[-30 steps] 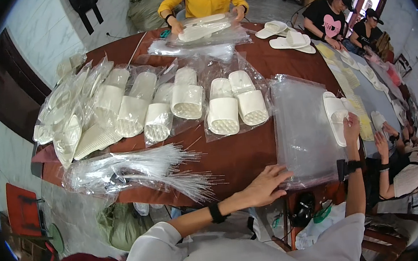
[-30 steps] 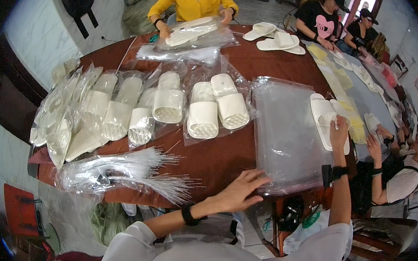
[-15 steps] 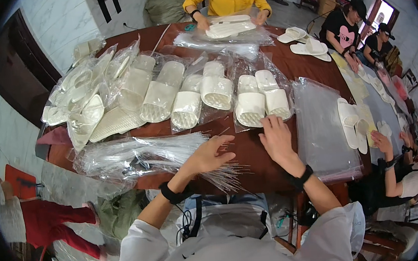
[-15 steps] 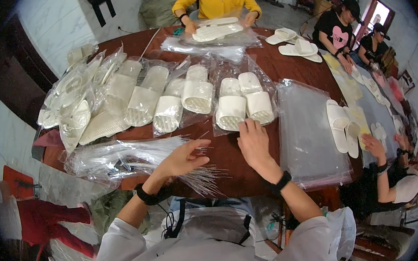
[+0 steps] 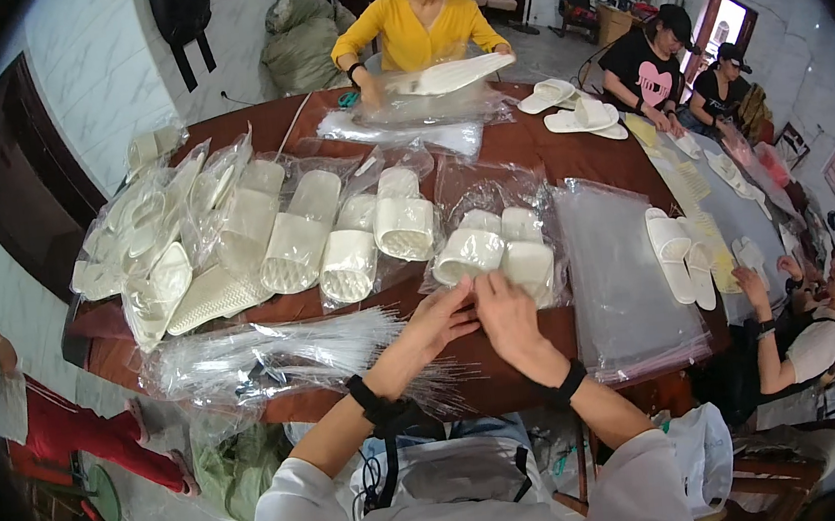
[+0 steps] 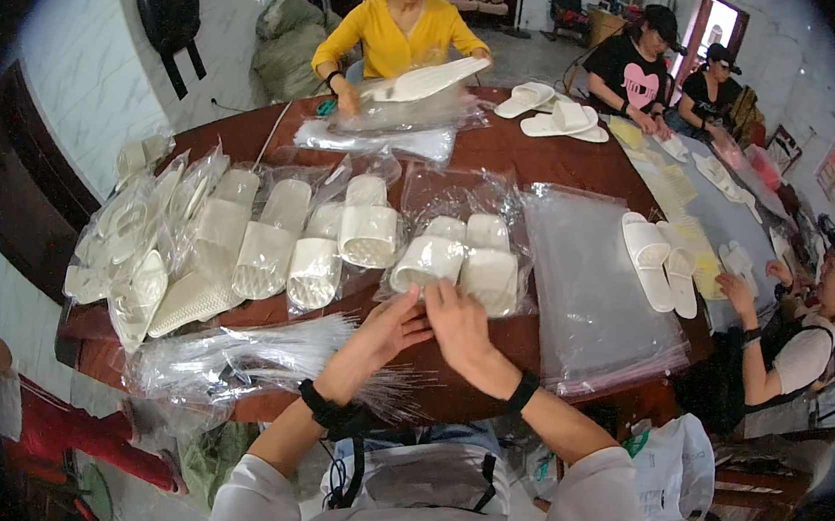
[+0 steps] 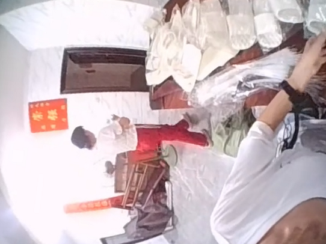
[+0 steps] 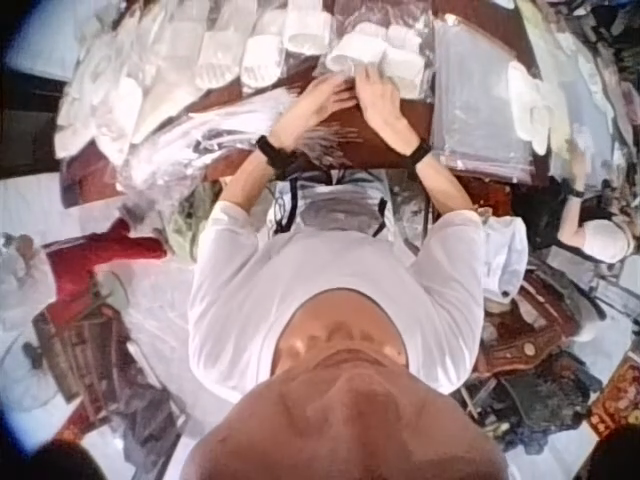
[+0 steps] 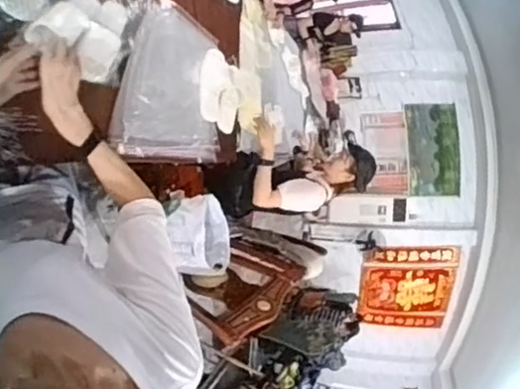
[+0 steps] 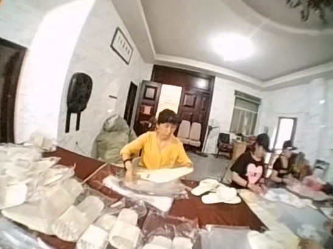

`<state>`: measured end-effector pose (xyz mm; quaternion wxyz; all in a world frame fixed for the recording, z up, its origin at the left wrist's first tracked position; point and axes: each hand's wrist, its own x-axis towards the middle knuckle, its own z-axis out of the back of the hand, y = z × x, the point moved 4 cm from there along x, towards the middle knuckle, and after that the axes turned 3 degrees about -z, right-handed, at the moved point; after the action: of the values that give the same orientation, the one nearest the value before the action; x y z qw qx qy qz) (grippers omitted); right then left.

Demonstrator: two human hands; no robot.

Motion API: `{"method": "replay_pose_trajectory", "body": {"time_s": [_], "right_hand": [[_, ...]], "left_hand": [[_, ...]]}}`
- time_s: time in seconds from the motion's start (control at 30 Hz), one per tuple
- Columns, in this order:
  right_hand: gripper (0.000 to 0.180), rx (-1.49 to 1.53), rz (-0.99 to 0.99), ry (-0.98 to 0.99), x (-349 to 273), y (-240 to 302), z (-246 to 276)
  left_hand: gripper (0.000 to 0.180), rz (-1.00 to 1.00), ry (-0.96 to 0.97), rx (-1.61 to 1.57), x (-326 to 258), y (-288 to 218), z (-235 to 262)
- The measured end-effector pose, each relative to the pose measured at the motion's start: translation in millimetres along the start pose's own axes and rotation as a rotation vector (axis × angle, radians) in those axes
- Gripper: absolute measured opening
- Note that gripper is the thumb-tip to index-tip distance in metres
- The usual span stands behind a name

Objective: Sorting and packaging white slippers into plastic bags at a work table.

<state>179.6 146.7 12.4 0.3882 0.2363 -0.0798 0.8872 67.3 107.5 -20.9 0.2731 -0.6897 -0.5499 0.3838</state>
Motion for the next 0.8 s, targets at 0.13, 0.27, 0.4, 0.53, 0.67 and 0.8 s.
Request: {"method": "replay_pose_trajectory", "body": {"time_s": [0.13,0.27,0.4,0.53,0.67,0.8], "right_hand": [[0.034,0.214,0.054,0.063,-15,11,26],[0.054,0.044,-0.156,0.087,-40,-22,49],[0.035,-0.037,-0.216,0.063,-53,-55,35],[0.013,0.061,-0.168,-0.019,-40,-66,40],[0.008,0.27,-0.226,-0.146,5,-72,78],[0.011,0.403,-0.183,-0.284,43,-67,106]], "left_hand": [[0.042,0.019,-0.193,-0.1,16,13,10],[0.037,0.009,-0.22,-0.022,14,7,8],[0.038,-0.048,-0.177,0.112,22,-12,-1],[0.036,-0.107,-0.071,0.255,39,-57,-21],[0.035,-0.222,-0.052,0.394,62,-118,-37],[0.034,-0.292,-0.082,0.51,75,-173,-48]]}}
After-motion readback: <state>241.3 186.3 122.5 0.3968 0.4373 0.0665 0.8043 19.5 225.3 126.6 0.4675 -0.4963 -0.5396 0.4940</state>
